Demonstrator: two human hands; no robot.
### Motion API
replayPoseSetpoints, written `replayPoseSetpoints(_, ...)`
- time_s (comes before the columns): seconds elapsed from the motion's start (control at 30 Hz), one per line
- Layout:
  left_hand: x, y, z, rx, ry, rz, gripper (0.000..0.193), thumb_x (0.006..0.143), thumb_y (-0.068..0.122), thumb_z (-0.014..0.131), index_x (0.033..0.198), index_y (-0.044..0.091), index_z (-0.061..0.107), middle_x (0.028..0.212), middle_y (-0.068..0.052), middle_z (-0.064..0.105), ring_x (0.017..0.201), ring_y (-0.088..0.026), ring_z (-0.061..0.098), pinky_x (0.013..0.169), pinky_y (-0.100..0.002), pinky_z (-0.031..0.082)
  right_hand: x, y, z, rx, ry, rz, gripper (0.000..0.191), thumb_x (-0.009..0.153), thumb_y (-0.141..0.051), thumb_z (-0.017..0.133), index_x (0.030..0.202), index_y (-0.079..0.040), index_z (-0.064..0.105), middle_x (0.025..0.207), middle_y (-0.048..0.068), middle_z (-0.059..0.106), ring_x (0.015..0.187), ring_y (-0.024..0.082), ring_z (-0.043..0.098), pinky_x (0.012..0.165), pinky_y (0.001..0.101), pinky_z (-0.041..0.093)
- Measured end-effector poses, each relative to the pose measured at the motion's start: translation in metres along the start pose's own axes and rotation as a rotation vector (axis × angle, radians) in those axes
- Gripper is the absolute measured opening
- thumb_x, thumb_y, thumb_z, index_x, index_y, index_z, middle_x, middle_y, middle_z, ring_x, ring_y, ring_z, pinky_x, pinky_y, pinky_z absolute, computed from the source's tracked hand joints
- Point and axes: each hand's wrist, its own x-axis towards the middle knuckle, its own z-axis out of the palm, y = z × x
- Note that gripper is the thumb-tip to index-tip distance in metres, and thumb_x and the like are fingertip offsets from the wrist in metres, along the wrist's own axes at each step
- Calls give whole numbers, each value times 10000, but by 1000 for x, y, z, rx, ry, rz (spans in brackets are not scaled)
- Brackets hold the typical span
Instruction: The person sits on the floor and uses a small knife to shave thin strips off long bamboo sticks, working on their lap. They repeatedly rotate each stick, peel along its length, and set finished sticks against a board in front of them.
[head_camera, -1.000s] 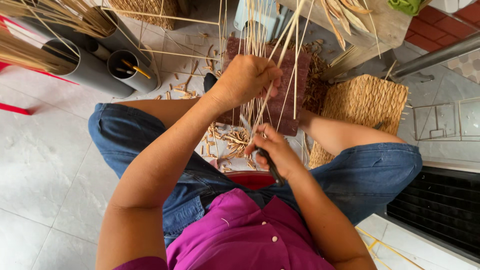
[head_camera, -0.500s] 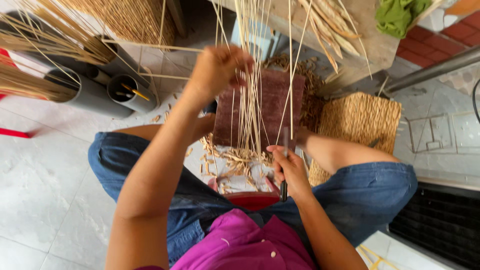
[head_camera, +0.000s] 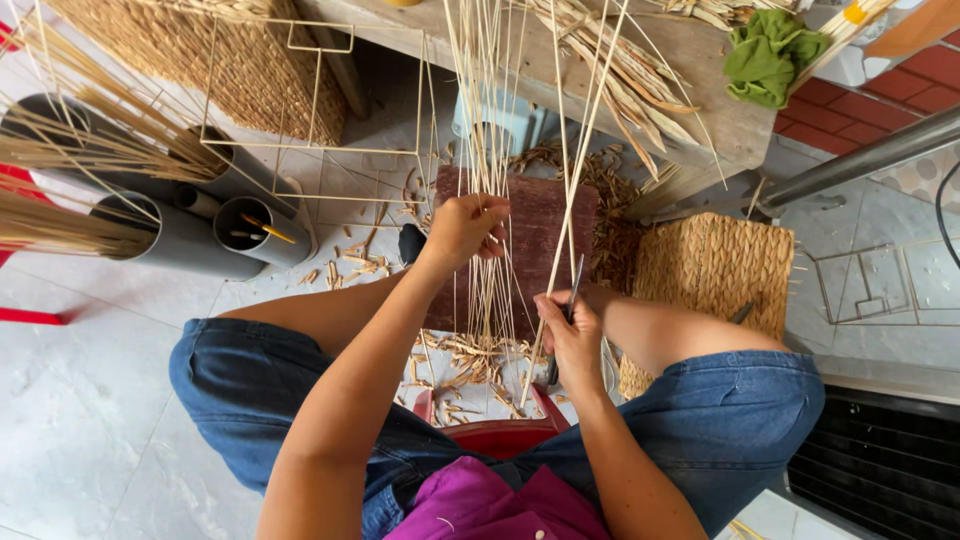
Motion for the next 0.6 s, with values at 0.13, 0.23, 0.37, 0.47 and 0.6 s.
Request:
replayPoseSetpoints(0.13,36,3,-4,135,56,-65,329,928,205,714,1186,1,722,764,-76,724,575,-152,718,494,-290,597,0,-1,-4,79,13,47,154,961,-164,710,998,-15,692,672,-19,584,458,40,445,404,225,341)
replayPoseSetpoints(0.23,47,4,-6,524,103,-74,436,970,364,733,1163,-28,731,799,-147,760,710,-196,745,702,-318,574,-2,-4,-4,94,13,67,150,950,-157,703,997,-16,691,694,-32,597,458,36,439,402,224,337)
replayPoseSetpoints(0.37,25,-8,3,683,402,348,525,910,399,759,1260,11,712,1072,-216,718,940,-305,706,790,-429,566,-8,-5,-4,-54,-43,21,126,974,-162,713,997,-39,729,658,-34,570,487,18,427,420,211,317)
replayPoseSetpoints(0.47,-13,-8,14,-117,-7,276,503,1026,400,575,1356,27,646,1086,-115,765,1004,-153,735,816,-336,624,-17,2,5,-179,-164,8,82,966,-155,715,971,-77,741,665,-37,583,509,16,442,425,204,322)
replayPoseSetpoints(0.6,-55,25,10,-313,-92,358,440,1082,299,520,1427,31,576,1077,-76,759,942,-132,719,821,-307,605,-28,17,23,-228,-362,-93,105,964,-180,731,918,-89,706,809,-39,693,668,24,556,583,196,462)
